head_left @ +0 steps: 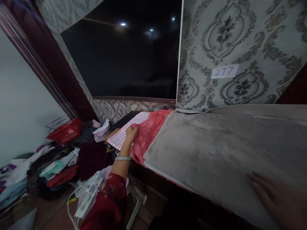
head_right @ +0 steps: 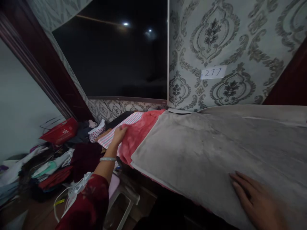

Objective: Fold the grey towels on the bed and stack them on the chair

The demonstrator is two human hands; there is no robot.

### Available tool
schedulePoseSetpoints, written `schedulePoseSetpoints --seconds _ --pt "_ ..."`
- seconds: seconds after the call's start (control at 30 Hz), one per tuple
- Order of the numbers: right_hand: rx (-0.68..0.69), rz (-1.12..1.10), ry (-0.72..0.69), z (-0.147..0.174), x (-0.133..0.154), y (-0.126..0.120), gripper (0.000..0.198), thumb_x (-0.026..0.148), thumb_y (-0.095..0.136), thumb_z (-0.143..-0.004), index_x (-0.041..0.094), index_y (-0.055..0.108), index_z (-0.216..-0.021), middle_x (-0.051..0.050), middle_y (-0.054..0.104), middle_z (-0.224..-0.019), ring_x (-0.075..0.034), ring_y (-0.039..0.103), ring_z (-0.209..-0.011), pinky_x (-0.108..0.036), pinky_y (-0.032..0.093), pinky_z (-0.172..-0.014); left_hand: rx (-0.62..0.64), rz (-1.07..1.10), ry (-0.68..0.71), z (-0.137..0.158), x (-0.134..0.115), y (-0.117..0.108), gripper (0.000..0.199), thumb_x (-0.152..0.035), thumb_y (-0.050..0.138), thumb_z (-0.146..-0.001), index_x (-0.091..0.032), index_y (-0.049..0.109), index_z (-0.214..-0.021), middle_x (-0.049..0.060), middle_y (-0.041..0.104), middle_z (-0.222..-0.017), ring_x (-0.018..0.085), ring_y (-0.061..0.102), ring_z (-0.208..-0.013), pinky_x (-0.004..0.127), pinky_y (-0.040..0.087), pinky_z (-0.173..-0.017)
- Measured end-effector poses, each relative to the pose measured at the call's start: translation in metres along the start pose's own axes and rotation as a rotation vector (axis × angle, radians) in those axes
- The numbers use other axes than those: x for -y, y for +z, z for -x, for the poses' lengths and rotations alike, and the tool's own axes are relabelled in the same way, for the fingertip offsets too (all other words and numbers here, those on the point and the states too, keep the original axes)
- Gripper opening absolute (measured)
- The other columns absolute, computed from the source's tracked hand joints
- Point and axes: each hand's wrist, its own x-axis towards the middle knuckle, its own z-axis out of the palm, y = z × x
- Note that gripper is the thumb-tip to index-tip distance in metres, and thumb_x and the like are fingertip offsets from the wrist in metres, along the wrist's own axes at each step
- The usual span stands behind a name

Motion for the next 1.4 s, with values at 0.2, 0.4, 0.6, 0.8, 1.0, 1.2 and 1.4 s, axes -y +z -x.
schedulePoseSetpoints --seconds 0.2,0.4,0.6,0.8,1.0,1.2,1.4 --pt "-0.043 0.011 -0.062 0.000 -0.011 0.007 0.041 0.061 0.053 -0.074 0.034 0.078 -0.090 -0.014 0.074 -0.115 -0.036 0.066 -0.113 -0.053 0.048 -0.102 0.580 -0.012 0.876 0.097 -0.080 0.074 0.007 -0.018 0.062 -0.085 -0.022 0.068 -0.085 0.008 0.072 -0.097 0.023 0.066 -0.089 0.033 0.052 -0.081" --pt "-0.038 -0.015 -0.074 -0.002 -0.022 0.008 0.039 0.065 0.054 -0.075 0.037 0.077 -0.088 -0.010 0.076 -0.111 -0.038 0.068 -0.108 -0.058 0.051 -0.099 1.049 0.099 1.052 0.123 -0.077 0.086 0.011 -0.024 0.059 -0.094 -0.024 0.070 -0.093 0.002 0.074 -0.100 0.017 0.068 -0.091 0.028 0.054 -0.084" --pt "0.078 -0.024 -0.216 -0.060 0.032 0.009 0.050 0.068 0.047 -0.081 0.032 0.077 -0.099 -0.009 0.076 -0.111 -0.035 0.070 -0.108 -0.057 0.053 -0.101 0.329 -0.438 0.299 0.012 -0.031 0.035 0.029 -0.023 0.048 -0.097 -0.013 0.068 -0.116 0.016 0.068 -0.125 0.025 0.063 -0.116 0.032 0.048 -0.097" --pt "0.277 -0.018 -0.511 -0.163 0.147 0.074 0.046 0.042 0.047 -0.090 0.019 0.067 -0.125 -0.012 0.069 -0.130 -0.031 0.064 -0.119 -0.049 0.050 -0.104 0.398 -0.609 0.025 0.011 0.045 0.017 0.029 -0.036 0.054 -0.093 -0.013 0.072 -0.096 0.019 0.074 -0.104 0.031 0.071 -0.098 0.034 0.050 -0.078" --pt "0.350 0.282 -0.386 -0.204 0.238 0.147 0.062 0.026 0.058 -0.091 0.011 0.046 -0.150 -0.021 0.064 -0.133 -0.033 0.060 -0.121 -0.041 0.046 -0.101 0.395 -0.586 0.102 0.037 0.059 0.032 0.022 -0.028 0.046 -0.097 -0.018 0.065 -0.103 0.015 0.075 -0.106 0.027 0.070 -0.102 0.031 0.045 -0.079" --pt "0.215 0.134 -0.191 -0.224 0.204 0.143 0.046 0.017 0.037 -0.091 0.013 0.066 -0.127 -0.016 0.073 -0.109 -0.027 0.067 -0.095 -0.034 0.048 -0.081 0.241 -0.727 -0.064 0.023 0.087 0.005 0.030 -0.023 0.032 -0.100 -0.014 0.053 -0.120 0.020 0.074 -0.100 0.031 0.072 -0.096 0.035 0.046 -0.075" --pt "0.047 -0.364 0.227 -0.228 0.119 0.129 0.036 0.043 0.048 -0.073 0.017 0.071 -0.080 -0.006 0.068 -0.070 -0.024 0.061 -0.072 -0.032 0.045 -0.065 0.311 -0.766 0.035 -0.013 0.069 0.009 0.026 -0.019 0.042 -0.096 -0.013 0.062 -0.112 0.022 0.069 -0.115 0.031 0.067 -0.110 0.036 0.048 -0.088"
